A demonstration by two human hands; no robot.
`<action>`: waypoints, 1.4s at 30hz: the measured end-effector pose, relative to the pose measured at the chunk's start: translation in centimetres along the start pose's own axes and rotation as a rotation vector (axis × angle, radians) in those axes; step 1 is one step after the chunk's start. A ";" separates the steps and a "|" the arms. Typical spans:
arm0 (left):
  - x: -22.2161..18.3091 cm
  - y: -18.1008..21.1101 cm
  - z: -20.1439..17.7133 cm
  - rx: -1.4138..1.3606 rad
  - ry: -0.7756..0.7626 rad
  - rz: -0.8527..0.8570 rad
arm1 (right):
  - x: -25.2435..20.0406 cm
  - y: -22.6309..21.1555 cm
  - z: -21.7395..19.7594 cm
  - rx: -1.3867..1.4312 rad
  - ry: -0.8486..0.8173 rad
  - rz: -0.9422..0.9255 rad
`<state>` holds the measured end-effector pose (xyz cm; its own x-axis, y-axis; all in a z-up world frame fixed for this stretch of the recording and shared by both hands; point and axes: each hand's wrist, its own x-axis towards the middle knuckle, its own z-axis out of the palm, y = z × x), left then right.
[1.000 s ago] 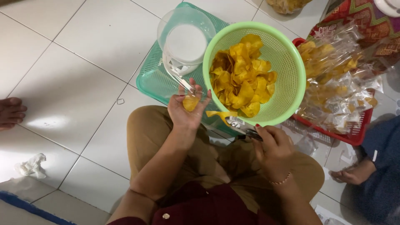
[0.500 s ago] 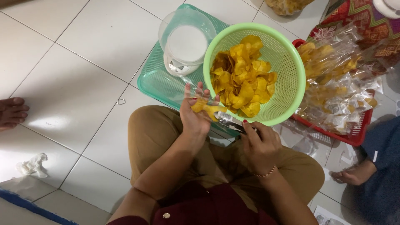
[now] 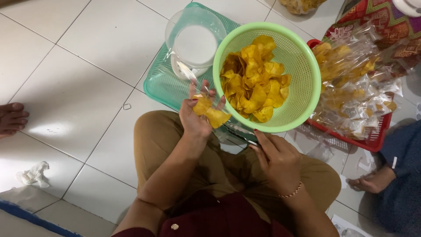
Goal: Packaging fried chips into small plastic bags using metal tongs
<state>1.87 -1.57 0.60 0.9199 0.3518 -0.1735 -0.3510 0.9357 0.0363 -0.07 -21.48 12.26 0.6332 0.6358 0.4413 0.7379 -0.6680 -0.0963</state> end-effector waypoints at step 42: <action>-3.0 -0.8 -0.2 -0.452 0.152 -0.209 | 5.6 -2.3 6.4 1.687 -0.182 0.415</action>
<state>-0.68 -3.35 0.88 0.9544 0.1190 -0.2736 -0.2336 0.8686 -0.4369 3.26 -13.96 9.23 0.7554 0.6523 0.0627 -0.1280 0.2407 -0.9621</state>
